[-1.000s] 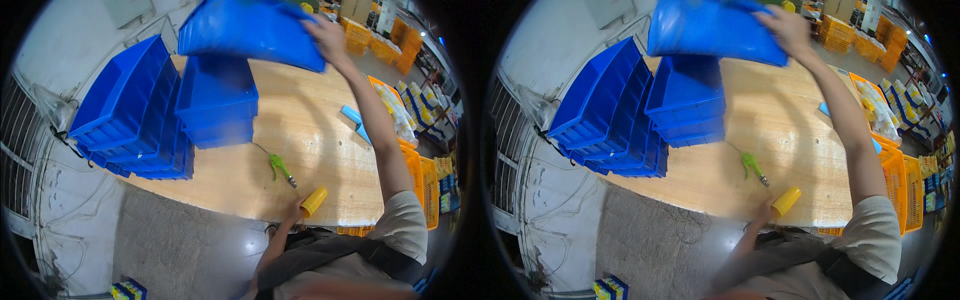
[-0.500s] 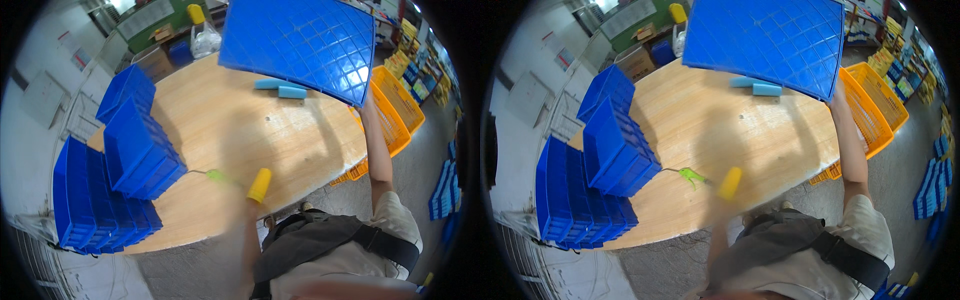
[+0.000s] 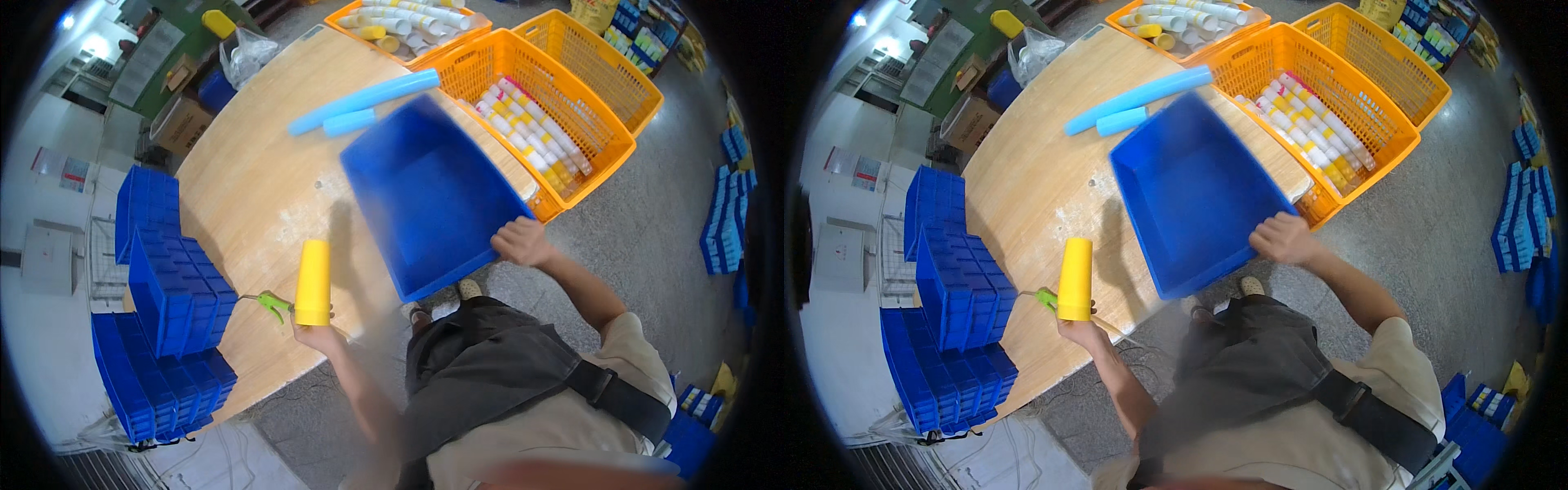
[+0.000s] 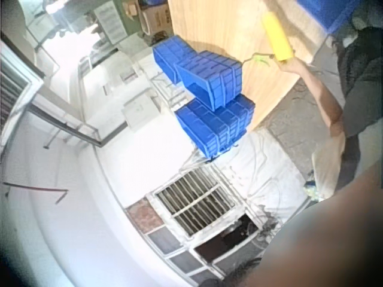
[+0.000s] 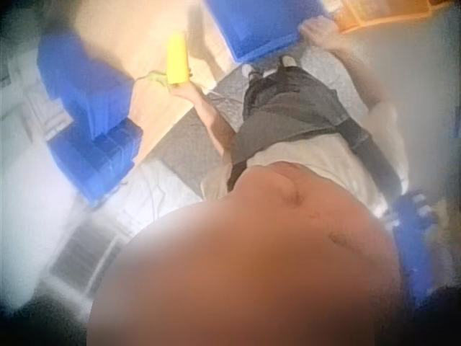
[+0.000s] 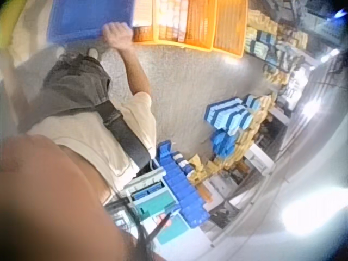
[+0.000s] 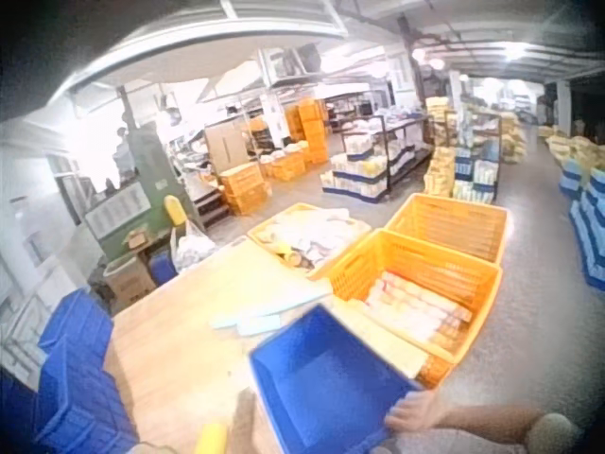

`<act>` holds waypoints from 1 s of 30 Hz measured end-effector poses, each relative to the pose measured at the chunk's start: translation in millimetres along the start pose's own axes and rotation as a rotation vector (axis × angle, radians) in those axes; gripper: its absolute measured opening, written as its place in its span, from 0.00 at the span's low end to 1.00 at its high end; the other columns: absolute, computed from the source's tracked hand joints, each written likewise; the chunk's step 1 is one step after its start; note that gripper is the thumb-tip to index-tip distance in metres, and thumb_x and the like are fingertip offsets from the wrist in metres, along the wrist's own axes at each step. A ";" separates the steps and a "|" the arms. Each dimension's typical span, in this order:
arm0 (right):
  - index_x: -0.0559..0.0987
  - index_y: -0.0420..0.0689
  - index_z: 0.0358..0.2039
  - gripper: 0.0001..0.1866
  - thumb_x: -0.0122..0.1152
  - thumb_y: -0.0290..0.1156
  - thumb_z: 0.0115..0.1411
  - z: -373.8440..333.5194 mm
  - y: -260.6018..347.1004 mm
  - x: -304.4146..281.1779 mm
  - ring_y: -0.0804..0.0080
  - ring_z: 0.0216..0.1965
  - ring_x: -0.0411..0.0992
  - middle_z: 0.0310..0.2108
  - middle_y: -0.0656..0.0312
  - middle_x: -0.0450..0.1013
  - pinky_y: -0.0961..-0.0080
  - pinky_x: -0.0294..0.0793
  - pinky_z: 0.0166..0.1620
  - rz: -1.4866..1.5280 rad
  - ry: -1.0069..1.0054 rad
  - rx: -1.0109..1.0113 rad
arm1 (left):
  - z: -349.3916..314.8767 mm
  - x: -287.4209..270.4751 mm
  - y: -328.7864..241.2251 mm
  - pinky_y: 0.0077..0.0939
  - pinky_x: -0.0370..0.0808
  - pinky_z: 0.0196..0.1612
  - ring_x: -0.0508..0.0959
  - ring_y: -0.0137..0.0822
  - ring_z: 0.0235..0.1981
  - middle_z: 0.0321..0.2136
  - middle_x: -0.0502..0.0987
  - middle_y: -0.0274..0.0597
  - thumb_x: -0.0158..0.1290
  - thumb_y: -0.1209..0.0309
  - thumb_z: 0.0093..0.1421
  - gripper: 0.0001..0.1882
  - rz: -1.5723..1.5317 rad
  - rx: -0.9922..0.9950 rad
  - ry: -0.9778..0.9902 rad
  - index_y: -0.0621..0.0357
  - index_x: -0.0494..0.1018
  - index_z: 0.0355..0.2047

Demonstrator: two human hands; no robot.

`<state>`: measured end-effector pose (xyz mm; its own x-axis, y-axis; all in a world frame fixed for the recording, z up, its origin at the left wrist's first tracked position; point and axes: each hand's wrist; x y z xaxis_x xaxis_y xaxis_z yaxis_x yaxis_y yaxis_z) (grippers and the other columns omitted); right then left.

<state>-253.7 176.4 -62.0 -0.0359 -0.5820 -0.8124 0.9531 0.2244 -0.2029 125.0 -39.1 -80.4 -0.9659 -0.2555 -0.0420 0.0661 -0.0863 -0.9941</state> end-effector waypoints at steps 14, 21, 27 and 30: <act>0.64 0.44 0.60 0.26 0.57 0.43 0.68 121.7 -16.1 206.9 0.66 0.52 0.73 0.51 0.57 0.72 0.69 0.74 0.55 2.073 -0.291 1.219 | -68.3 151.3 -86.4 0.36 0.74 0.30 0.79 0.41 0.24 0.22 0.76 0.51 0.52 0.80 0.60 0.01 0.307 0.358 0.400 0.65 0.72 0.31; 0.56 0.40 0.65 0.44 0.63 0.56 0.61 150.3 -73.2 231.7 0.61 0.58 0.69 0.58 0.51 0.66 0.64 0.71 0.61 2.415 -0.248 1.835 | 9.0 191.1 -63.1 0.44 0.77 0.37 0.82 0.57 0.32 0.29 0.81 0.60 0.50 0.83 0.59 0.08 0.489 0.200 0.479 0.68 0.76 0.37; 0.62 0.42 0.63 0.30 0.51 0.51 0.71 164.5 -40.9 242.2 0.57 0.58 0.69 0.56 0.51 0.68 0.59 0.70 0.62 2.522 -0.122 1.363 | 48.3 229.6 -2.3 0.33 0.81 0.32 0.84 0.48 0.30 0.36 0.82 0.58 0.49 0.73 0.68 0.16 0.491 0.289 0.654 0.67 0.76 0.53; 0.57 0.41 0.66 0.36 0.51 0.54 0.69 161.6 -66.7 292.4 0.54 0.62 0.64 0.59 0.46 0.64 0.58 0.66 0.65 2.563 -0.370 1.573 | 63.0 235.9 10.6 0.25 0.80 0.24 0.83 0.41 0.25 0.36 0.81 0.55 0.46 0.74 0.70 0.16 0.459 0.064 0.664 0.68 0.74 0.54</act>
<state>-279.2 -135.0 -197.7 0.2533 -0.4366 0.8633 -0.9553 0.0277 0.2943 -86.3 -161.0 -94.6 -0.7848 0.3443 -0.5154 0.4872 -0.1715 -0.8563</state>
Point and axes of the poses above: each hand's wrist, its own z-axis towards the middle knuckle, its own x-axis out of the palm, y = z × x
